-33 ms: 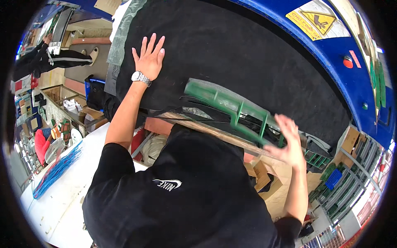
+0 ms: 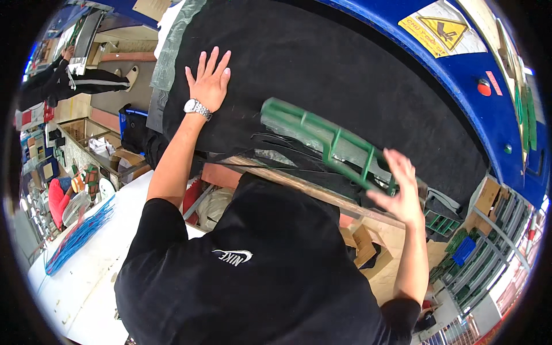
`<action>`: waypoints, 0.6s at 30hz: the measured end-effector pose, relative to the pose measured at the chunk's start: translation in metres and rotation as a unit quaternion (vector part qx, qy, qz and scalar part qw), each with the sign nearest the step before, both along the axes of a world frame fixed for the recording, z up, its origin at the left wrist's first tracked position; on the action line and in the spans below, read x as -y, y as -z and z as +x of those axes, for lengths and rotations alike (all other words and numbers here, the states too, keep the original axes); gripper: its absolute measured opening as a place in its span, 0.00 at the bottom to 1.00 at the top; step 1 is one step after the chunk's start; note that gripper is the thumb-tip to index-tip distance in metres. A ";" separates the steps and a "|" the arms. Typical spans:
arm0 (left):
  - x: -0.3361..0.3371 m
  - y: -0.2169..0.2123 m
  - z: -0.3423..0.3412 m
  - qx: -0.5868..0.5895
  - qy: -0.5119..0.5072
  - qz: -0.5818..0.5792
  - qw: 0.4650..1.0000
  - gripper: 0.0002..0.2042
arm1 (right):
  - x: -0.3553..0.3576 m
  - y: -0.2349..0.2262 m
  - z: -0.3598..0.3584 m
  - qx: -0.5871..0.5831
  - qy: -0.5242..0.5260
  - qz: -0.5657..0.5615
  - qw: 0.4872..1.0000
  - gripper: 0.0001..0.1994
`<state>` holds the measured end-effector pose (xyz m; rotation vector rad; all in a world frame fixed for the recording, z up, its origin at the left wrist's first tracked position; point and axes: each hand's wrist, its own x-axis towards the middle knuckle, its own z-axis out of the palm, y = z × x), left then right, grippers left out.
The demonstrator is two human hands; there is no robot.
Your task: The person handles black fabric pieces and green plastic templates on a workbench in a factory setting. They align the templates on the fabric, pick up and fold the fabric pieces, and stack them on a white table. The person uses their hands to manipulate the materials throughout the process.
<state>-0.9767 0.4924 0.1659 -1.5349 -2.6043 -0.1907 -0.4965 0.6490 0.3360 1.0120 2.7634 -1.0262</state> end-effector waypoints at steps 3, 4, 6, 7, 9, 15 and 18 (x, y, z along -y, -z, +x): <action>-0.005 0.002 0.000 0.000 0.008 -0.001 1.000 0.23 | -0.022 0.041 -0.035 -0.024 0.009 0.095 0.995 0.48; -0.003 0.004 -0.002 -0.005 0.006 -0.008 1.000 0.24 | -0.029 0.057 -0.047 -0.040 -0.001 0.120 0.992 0.48; -0.001 0.002 -0.003 -0.006 0.001 -0.015 1.000 0.24 | -0.036 0.075 -0.072 -0.059 -0.018 0.155 0.986 0.46; 0.002 0.003 -0.004 -0.004 0.000 -0.003 1.000 0.24 | -0.037 0.082 -0.085 -0.065 -0.025 0.162 0.984 0.46; 0.003 0.006 -0.005 0.005 0.003 0.025 1.000 0.23 | -0.037 0.090 -0.103 -0.077 -0.047 0.171 0.981 0.44; 0.008 0.002 -0.002 0.027 -0.018 -0.006 0.999 0.24 | -0.031 0.106 -0.127 -0.061 -0.078 0.208 0.973 0.41; 0.011 -0.012 0.008 0.104 -0.015 -0.016 0.994 0.24 | -0.029 0.099 -0.114 -0.039 -0.070 0.247 0.966 0.41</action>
